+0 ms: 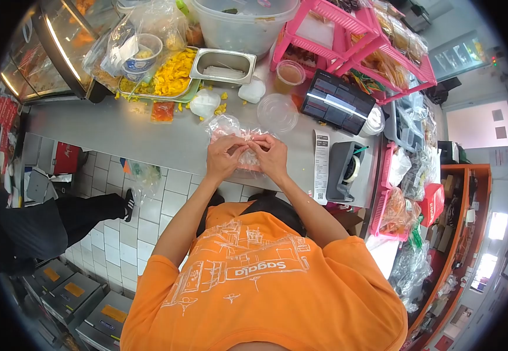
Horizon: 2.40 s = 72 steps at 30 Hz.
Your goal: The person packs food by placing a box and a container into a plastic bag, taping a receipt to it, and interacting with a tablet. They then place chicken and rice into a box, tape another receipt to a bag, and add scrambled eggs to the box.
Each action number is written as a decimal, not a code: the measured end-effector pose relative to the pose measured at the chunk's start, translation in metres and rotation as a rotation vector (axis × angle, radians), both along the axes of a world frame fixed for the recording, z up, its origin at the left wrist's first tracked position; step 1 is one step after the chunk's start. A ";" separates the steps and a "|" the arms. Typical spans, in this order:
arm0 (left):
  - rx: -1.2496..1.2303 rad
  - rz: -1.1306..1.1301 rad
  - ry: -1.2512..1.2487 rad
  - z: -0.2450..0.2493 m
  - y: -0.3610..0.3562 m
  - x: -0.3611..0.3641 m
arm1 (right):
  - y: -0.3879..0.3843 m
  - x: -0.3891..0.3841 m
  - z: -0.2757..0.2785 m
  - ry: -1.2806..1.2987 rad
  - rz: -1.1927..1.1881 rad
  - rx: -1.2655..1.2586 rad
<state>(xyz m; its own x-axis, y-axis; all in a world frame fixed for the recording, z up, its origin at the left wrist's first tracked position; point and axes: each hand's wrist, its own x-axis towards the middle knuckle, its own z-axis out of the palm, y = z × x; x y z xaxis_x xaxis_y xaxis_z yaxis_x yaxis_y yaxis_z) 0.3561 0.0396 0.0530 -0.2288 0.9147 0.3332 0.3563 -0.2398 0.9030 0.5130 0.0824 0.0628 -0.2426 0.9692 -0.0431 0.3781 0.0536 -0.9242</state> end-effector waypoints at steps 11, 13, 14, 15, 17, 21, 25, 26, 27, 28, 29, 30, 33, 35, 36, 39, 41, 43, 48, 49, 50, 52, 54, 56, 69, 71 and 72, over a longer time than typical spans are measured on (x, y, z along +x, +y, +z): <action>-0.049 -0.018 -0.057 0.006 -0.002 -0.006 | 0.000 -0.005 -0.003 0.054 -0.088 0.101; -0.053 -0.016 -0.050 0.006 -0.003 -0.006 | 0.000 -0.005 -0.008 0.050 -0.077 0.107; -0.045 -0.017 -0.046 0.007 -0.003 -0.005 | 0.001 -0.004 -0.010 0.046 -0.068 0.115; -0.037 -0.017 -0.042 0.006 -0.002 -0.005 | 0.000 -0.003 -0.009 0.044 -0.068 0.116; -0.037 -0.011 -0.046 0.005 -0.001 -0.004 | -0.004 -0.002 -0.007 -0.049 -0.002 0.252; -0.048 -0.026 -0.032 0.012 -0.002 -0.006 | -0.001 -0.002 -0.007 -0.055 -0.017 0.233; -0.101 -0.034 -0.089 0.008 -0.002 -0.006 | -0.001 -0.002 -0.006 -0.014 -0.036 0.204; -0.087 -0.035 -0.087 0.006 -0.001 -0.006 | -0.002 -0.001 -0.005 -0.074 0.017 0.281; -0.071 -0.035 -0.085 0.006 -0.001 -0.006 | -0.002 -0.001 -0.005 -0.074 0.015 0.281; -0.070 -0.035 -0.085 0.006 -0.001 -0.006 | -0.002 0.000 -0.006 -0.064 0.029 0.313; -0.076 -0.031 -0.078 0.007 -0.002 -0.005 | -0.002 0.000 -0.006 -0.054 0.043 0.345; -0.081 -0.027 -0.070 0.007 -0.002 -0.006 | -0.001 -0.001 -0.006 -0.054 0.041 0.345; -0.082 -0.043 -0.051 0.007 -0.001 -0.007 | 0.002 -0.005 -0.010 0.048 -0.095 0.190; -0.093 -0.045 -0.047 0.007 -0.002 -0.007 | 0.002 -0.005 -0.014 0.056 -0.074 0.294; -0.103 -0.048 -0.044 0.006 -0.002 -0.007 | 0.001 -0.004 -0.012 0.055 -0.075 0.294; -0.095 -0.050 -0.019 0.007 -0.001 -0.006 | -0.002 0.002 -0.010 -0.044 0.038 0.273; -0.103 -0.056 -0.019 0.013 -0.001 -0.005 | 0.001 0.003 -0.017 -0.044 0.120 0.442; -0.110 -0.065 -0.015 0.016 -0.001 -0.006 | 0.001 0.002 0.000 -0.046 0.124 0.373; 0.056 -0.093 0.188 0.007 0.005 -0.009 | 0.007 0.003 -0.003 0.055 0.078 0.143; 0.063 -0.117 0.187 0.010 0.005 -0.007 | 0.008 0.002 -0.002 0.060 0.103 0.093; 0.097 -0.067 0.237 0.013 0.003 -0.005 | 0.008 0.005 0.000 0.065 0.129 0.041; 0.137 -0.043 0.285 0.016 0.001 -0.004 | 0.013 0.026 -0.015 -0.065 -0.188 0.311; 0.058 -0.029 0.339 0.013 0.002 -0.004 | 0.031 0.097 -0.032 0.098 -0.663 0.577; 0.174 0.011 0.482 0.027 -0.006 0.017 | -0.005 0.168 0.048 -0.228 -0.838 0.279; -0.167 -0.047 0.550 -0.049 0.072 0.242 | -0.119 0.254 -0.016 0.239 -0.879 -0.159; -0.061 -0.030 0.126 -0.045 0.064 0.233 | -0.140 0.246 -0.031 -0.234 -0.865 0.050; -0.080 -0.036 0.172 -0.039 0.058 0.224 | -0.137 0.245 -0.029 -0.352 -0.902 0.152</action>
<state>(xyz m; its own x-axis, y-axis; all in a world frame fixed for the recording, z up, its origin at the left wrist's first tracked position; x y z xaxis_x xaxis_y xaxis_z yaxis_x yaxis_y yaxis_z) 0.5800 0.0975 0.0136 -0.1412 0.9464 0.2906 0.4999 -0.1852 0.8460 0.7581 -0.0543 0.0338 0.5949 0.7858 0.1692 0.5882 -0.2820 -0.7579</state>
